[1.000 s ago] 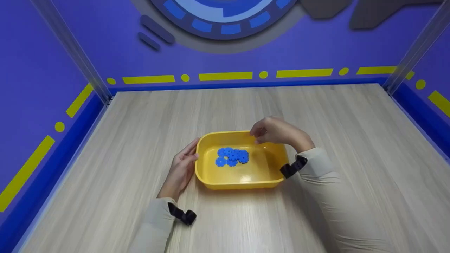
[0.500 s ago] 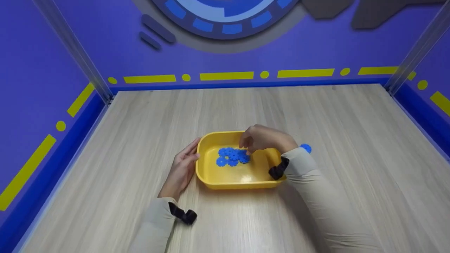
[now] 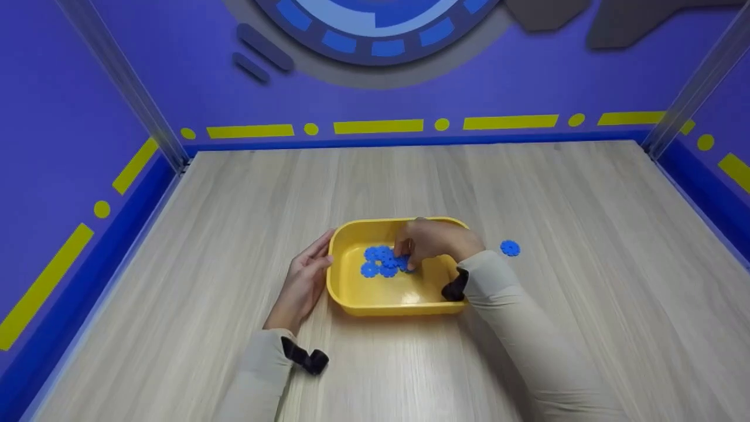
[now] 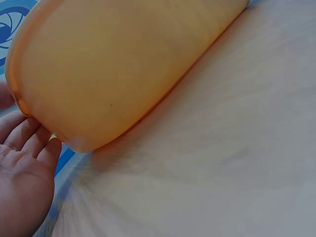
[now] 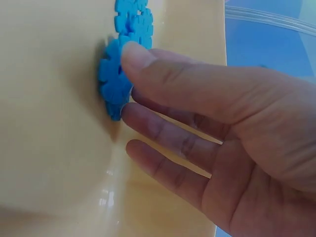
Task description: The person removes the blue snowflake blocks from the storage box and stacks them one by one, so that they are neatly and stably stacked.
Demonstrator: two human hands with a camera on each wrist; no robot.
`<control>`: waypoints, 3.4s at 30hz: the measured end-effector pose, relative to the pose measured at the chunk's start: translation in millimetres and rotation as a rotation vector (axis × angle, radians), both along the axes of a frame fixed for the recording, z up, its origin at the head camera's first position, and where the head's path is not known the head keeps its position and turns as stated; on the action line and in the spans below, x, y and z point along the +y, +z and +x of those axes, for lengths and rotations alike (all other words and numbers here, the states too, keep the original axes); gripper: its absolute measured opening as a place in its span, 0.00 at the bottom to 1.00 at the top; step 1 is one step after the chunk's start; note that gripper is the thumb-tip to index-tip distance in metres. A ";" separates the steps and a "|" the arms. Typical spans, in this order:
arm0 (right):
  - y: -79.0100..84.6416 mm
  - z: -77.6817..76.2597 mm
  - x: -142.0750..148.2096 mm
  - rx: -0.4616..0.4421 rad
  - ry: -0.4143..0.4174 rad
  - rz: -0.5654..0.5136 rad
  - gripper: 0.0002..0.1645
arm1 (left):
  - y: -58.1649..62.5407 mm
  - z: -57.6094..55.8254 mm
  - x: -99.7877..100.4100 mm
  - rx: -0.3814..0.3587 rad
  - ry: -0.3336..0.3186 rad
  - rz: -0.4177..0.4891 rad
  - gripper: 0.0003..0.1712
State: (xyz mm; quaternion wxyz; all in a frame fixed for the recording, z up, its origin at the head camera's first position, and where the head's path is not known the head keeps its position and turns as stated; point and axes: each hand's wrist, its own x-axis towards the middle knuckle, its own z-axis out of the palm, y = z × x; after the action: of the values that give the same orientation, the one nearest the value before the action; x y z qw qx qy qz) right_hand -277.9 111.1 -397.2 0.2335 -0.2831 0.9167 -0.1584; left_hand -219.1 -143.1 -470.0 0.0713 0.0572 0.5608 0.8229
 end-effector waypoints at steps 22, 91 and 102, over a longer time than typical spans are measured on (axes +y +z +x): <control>-2.0 0.3 -2.3 0.042 0.027 0.031 0.10 | 0.0 0.1 0.4 -0.007 0.009 -0.006 0.33; 36.5 24.3 100.1 0.335 -0.161 -0.332 0.10 | 0.1 0.8 -1.7 -0.013 0.003 -0.017 0.33; 20.5 28.6 131.1 0.359 -0.300 -0.353 0.11 | 0.1 1.0 0.0 -0.035 0.015 -0.030 0.33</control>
State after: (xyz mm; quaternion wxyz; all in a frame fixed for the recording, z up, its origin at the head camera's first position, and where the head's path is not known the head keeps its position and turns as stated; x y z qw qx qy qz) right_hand -249.4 242.2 -376.7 -0.0112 -0.2040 0.9332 -0.2956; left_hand -218.1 -143.1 -469.9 0.0755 0.0375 0.5723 0.8157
